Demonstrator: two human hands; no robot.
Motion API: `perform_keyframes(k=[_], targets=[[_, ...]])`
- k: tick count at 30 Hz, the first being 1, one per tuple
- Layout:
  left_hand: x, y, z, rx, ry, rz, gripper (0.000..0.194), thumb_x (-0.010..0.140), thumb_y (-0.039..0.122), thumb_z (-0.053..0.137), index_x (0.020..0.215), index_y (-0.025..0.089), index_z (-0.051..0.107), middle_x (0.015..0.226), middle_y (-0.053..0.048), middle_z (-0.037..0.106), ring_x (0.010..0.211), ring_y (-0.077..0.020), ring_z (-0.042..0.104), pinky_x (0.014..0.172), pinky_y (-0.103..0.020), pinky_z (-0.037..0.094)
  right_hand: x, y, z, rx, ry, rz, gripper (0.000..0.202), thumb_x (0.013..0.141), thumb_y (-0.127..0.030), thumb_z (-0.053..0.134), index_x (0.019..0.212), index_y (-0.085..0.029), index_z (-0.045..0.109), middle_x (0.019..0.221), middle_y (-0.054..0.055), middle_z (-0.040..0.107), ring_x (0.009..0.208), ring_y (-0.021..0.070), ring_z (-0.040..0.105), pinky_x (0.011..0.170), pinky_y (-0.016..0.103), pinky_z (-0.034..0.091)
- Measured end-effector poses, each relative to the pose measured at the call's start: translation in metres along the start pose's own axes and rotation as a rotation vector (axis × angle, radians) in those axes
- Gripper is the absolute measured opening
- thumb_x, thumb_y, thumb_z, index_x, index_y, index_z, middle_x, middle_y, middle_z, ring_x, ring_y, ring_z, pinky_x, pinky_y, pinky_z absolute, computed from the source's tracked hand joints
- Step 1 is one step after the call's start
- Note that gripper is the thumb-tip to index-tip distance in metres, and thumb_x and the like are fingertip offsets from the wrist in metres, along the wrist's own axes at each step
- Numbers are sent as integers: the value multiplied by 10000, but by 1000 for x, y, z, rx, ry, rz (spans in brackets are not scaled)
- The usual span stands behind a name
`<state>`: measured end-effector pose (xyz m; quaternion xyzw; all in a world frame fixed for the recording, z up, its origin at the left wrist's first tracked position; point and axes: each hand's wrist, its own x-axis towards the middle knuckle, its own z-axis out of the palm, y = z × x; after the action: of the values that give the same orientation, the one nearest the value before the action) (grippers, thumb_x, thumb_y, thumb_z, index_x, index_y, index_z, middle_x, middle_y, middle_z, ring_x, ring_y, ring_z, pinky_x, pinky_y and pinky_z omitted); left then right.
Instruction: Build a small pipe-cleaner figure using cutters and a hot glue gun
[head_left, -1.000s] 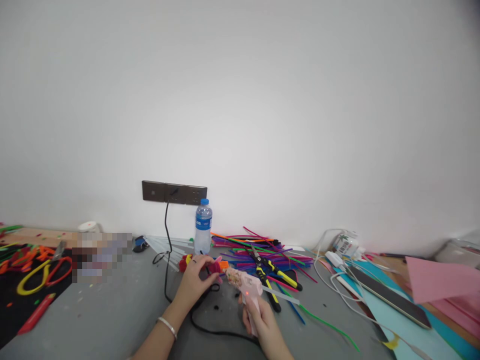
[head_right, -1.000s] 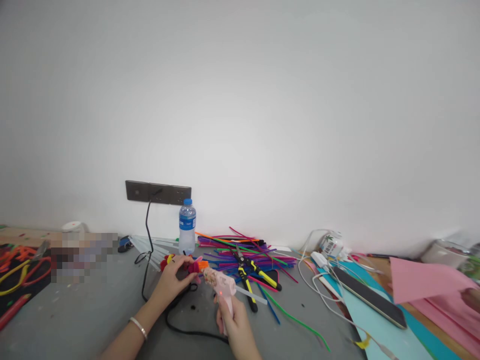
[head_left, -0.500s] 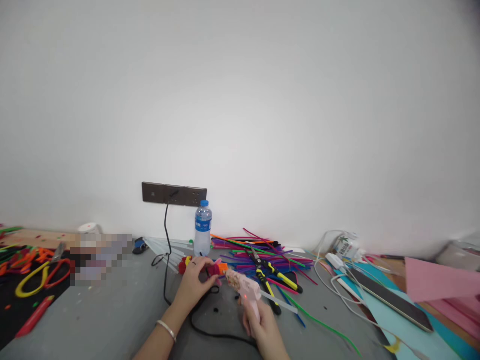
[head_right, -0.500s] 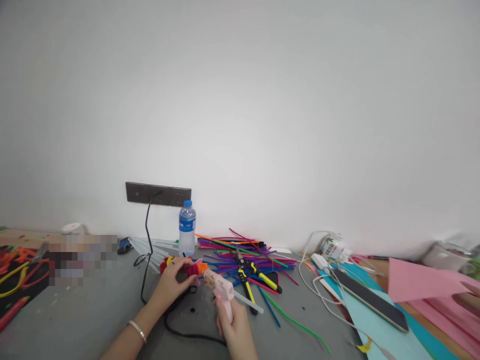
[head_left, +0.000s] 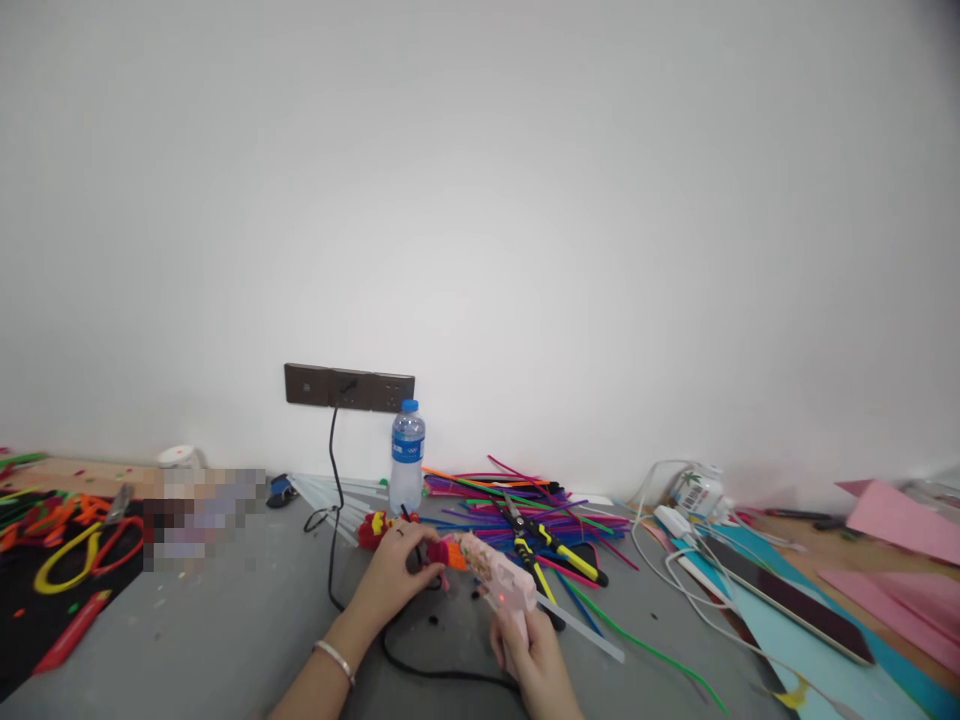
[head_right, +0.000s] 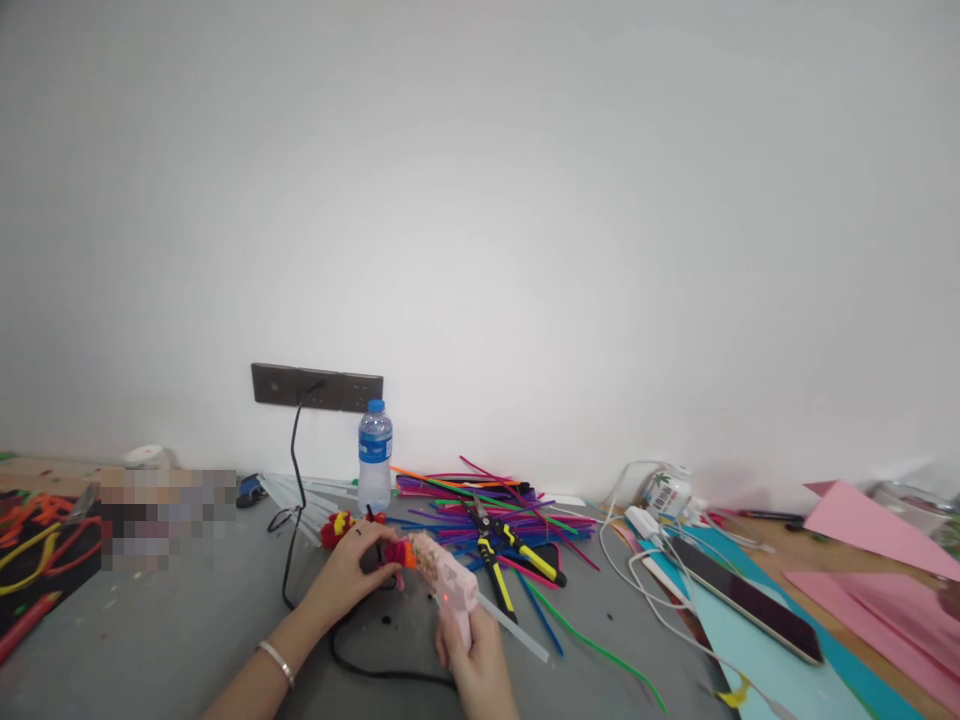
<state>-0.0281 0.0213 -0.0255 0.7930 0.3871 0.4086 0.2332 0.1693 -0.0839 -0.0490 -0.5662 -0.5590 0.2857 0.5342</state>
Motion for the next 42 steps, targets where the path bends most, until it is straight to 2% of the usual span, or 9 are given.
perform_keyframes(k=[9,18,25,30,33,35,37,39,42], targets=[[-3,3,1,-76,-145,-53,274,721,139,715,979,230,702,1019,-63,705,995,-247,621,901,-361,470,6,-7,-2,122,53,13,610,842,-714,418,478,-228,466,435,10,479,459,165,458,510,288,389],[-4,3,0,-75,-319,-51,340,758,170,689,1088,252,691,1041,-62,663,980,-220,618,903,-334,469,6,-6,-2,218,85,16,577,853,-685,457,559,-195,529,464,-5,498,438,124,430,467,253,363],[-4,7,-8,-21,-202,-78,136,890,303,546,978,208,588,853,-30,662,807,-203,620,750,-295,471,-4,-8,-6,179,85,-22,610,871,-695,392,552,-198,545,498,14,501,494,153,443,524,284,378],[2,11,-23,71,-136,-59,139,915,308,484,877,213,578,848,-38,649,812,-213,602,745,-311,455,-6,-14,-7,128,74,-28,608,871,-686,389,553,-200,570,511,26,512,514,177,473,538,296,406],[1,30,-34,122,-133,-62,118,884,285,515,821,219,589,836,-42,654,824,-229,595,745,-324,445,-1,-29,-2,85,41,-76,470,844,-625,507,810,-186,673,739,87,664,742,257,603,691,330,492],[-11,44,-41,171,-166,-94,99,846,279,558,775,222,598,813,-42,662,804,-237,596,722,-326,449,0,-44,4,72,-32,-145,428,865,-524,532,1110,-184,620,1040,124,679,996,293,604,850,357,488],[-35,55,-47,186,-165,-127,115,815,280,589,713,228,601,787,-41,662,780,-240,598,697,-325,460,-1,-63,14,67,-101,-233,403,887,-434,500,1202,-185,536,1157,131,631,1055,274,593,884,346,480],[-69,59,-52,155,-143,-167,102,796,278,608,701,243,614,755,-29,671,728,-229,606,657,-315,474,-5,-82,28,52,-180,-293,321,891,-344,463,1164,-178,493,1089,120,629,951,233,625,815,306,498],[-126,58,-57,79,-80,-230,105,755,325,669,672,269,641,676,-10,665,628,-212,602,582,-304,499,-11,-109,58,-25,-313,-332,274,839,-225,466,1106,-192,412,840,38,633,685,181,632,584,235,466]])
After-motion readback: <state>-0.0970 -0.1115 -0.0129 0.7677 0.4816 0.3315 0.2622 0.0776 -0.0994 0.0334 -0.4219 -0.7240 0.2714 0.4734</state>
